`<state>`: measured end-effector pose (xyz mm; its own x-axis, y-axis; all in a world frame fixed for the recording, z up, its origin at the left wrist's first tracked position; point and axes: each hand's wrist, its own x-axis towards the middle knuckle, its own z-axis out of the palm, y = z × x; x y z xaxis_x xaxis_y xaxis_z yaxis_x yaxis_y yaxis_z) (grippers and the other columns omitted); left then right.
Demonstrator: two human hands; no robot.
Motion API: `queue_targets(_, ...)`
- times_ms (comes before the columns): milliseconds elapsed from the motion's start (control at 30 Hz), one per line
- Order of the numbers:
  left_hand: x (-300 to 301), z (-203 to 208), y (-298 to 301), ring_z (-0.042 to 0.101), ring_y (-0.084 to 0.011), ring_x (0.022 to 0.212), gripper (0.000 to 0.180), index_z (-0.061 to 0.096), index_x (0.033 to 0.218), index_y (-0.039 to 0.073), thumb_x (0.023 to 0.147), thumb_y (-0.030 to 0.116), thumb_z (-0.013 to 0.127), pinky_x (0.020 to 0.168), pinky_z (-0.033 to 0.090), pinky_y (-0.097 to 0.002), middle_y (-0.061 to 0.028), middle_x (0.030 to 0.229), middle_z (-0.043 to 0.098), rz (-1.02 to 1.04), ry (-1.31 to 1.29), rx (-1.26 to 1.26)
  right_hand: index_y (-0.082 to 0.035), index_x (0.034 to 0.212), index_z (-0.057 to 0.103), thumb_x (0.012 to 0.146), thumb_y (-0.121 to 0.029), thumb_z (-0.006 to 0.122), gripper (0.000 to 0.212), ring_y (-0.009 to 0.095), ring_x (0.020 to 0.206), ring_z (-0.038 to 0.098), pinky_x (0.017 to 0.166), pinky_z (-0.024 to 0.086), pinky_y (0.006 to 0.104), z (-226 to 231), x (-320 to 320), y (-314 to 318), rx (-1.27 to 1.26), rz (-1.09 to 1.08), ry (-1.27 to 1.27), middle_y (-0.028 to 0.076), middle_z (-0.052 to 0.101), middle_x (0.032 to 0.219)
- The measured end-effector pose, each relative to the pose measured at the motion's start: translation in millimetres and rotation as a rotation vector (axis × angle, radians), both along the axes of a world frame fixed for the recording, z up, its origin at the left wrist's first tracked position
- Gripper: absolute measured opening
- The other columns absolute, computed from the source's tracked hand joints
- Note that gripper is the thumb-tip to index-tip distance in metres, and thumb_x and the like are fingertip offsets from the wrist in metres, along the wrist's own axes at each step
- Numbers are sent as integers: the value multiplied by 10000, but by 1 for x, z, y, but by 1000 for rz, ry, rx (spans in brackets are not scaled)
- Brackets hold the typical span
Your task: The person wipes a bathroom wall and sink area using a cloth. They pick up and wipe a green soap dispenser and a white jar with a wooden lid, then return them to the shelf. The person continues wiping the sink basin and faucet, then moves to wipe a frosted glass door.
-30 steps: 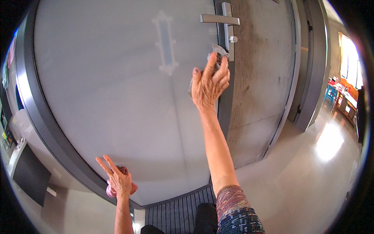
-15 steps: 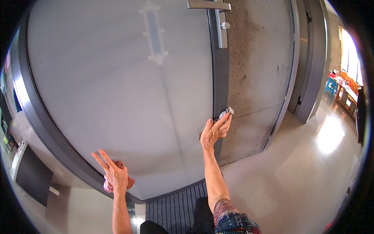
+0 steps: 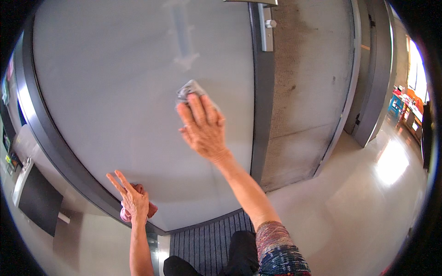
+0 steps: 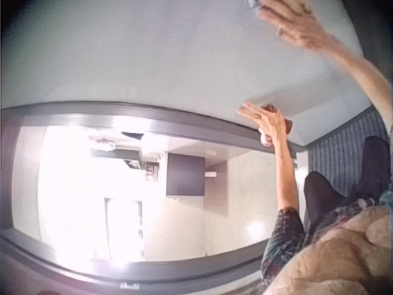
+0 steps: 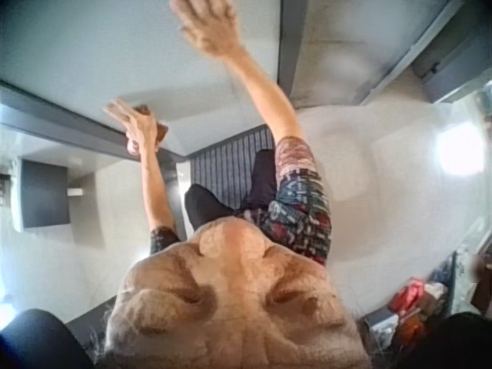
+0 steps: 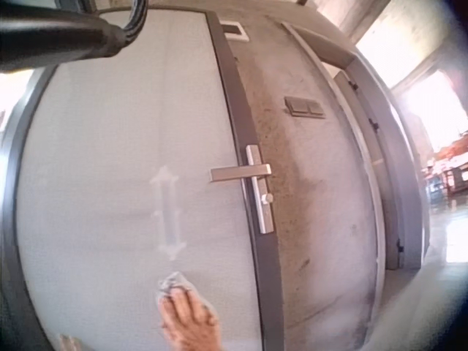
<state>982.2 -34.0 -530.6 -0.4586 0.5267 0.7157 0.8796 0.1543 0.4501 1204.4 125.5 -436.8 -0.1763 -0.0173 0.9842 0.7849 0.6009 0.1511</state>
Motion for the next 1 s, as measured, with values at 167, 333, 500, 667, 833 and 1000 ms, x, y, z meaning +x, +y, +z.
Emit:
queue_targets(167,-2,0,-1,580,-211,713,1008,52,1495,118,668,-78,592,571,499,-328,-208,1536,-37,-13,33,-2,-144,1466,268,867,-247,564,676,300,1401,199,1048,185,436,0,60,39,-107,-117,376,97,216,1534)
queue_targets(333,-6,-1,-1,581,-206,692,1004,67,1492,111,668,-69,610,552,498,-330,-216,1532,-35,-75,36,24,-123,1437,326,866,-157,553,616,288,1396,232,1040,174,412,-16,51,34,-13,47,313,90,287,1508)
queue_targets(500,-3,1,-1,576,-206,677,989,83,1489,110,673,-55,615,548,495,-331,-217,1532,-32,-92,19,22,-206,1400,403,840,-123,576,593,224,1392,251,1020,241,394,-57,19,10,11,94,98,53,332,1490)
queue_targets(667,-10,0,-6,577,-228,675,979,92,1489,109,678,-36,621,553,488,-358,-233,1527,-21,-89,65,14,-293,1422,339,853,-128,559,632,164,1359,318,1013,267,372,-131,-18,-13,-42,218,-275,-55,386,1454)
queue_targets(833,-9,2,-8,608,-263,707,1013,71,1495,144,673,-24,638,564,489,-384,-248,1522,-36,-67,51,-126,-324,1456,253,887,-125,497,650,128,1358,324,1028,285,325,-144,-16,-18,59,78,-617,-81,376,1462)
queue_targets(1000,-19,-4,-3,625,-311,711,1061,79,1497,163,645,11,694,510,477,-368,-267,1515,-16,-76,97,-124,-283,1414,383,884,-101,523,577,145,1367,317,1032,274,324,-48,7,21,205,55,-201,-37,342,1487)
